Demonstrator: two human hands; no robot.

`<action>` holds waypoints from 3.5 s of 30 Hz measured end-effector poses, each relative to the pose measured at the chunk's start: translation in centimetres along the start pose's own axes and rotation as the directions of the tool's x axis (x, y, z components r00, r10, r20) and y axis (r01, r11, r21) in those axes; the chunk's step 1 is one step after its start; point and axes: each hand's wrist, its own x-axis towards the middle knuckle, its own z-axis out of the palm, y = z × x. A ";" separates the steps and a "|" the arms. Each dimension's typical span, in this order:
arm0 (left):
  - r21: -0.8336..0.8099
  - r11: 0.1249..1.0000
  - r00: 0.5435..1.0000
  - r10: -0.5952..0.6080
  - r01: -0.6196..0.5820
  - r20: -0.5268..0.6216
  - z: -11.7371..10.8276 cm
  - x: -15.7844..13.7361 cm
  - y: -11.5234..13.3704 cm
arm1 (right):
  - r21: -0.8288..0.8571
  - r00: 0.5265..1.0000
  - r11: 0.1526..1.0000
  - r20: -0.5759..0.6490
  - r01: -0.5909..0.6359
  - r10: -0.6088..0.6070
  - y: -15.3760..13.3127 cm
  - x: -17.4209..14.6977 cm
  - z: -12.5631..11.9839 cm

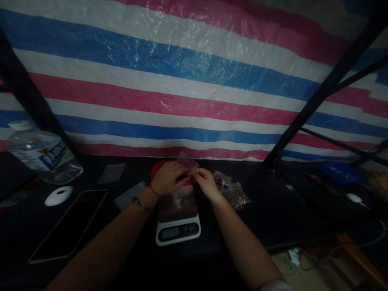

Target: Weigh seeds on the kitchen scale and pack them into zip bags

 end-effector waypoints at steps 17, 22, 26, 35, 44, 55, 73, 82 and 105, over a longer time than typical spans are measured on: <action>-0.104 0.993 0.999 -0.048 0.047 0.000 1.1 -0.4 -0.7 | -0.334 0.946 0.899 0.250 0.285 -0.207 -2.0 -0.9 0.6; 0.021 0.985 0.983 -0.168 0.170 -0.080 1.0 -0.3 -0.6 | -0.442 0.964 0.863 0.024 0.247 -0.264 -1.6 -0.6 0.3; 0.077 0.983 0.985 -0.165 0.169 -0.056 1.2 -0.3 0.0 | -0.477 0.927 0.821 -0.033 0.314 -0.374 -1.8 -0.7 0.3; 0.084 0.993 0.994 -0.082 0.088 -0.075 1.5 -0.2 1.1 | -0.511 0.889 0.735 0.158 0.446 -0.430 -1.8 -1.2 0.5; -0.024 0.999 0.986 0.035 -0.040 -0.162 0.9 -0.5 0.1 | -0.472 0.952 0.840 -0.004 0.267 -0.305 -1.4 -0.8 0.5; -0.011 0.999 0.999 0.039 -0.039 -0.017 1.1 -0.5 -1.1 | -0.419 0.939 0.840 0.168 0.344 -0.301 -1.4 -1.0 1.3; -0.051 0.842 0.804 -0.528 0.537 -0.274 -0.5 -4.8 -7.1 | -0.382 0.943 0.864 0.185 0.327 -0.275 0.0 -0.3 0.8; -0.036 0.865 0.842 -0.496 0.500 -0.214 0.9 -6.3 -7.6 | -0.512 0.863 0.770 0.496 0.380 -0.096 -0.7 4.4 3.0; -0.016 0.786 0.783 -0.616 0.618 -0.088 1.9 -6.0 -7.1 | -0.714 0.705 0.581 0.638 0.390 0.309 0.0 7.0 7.5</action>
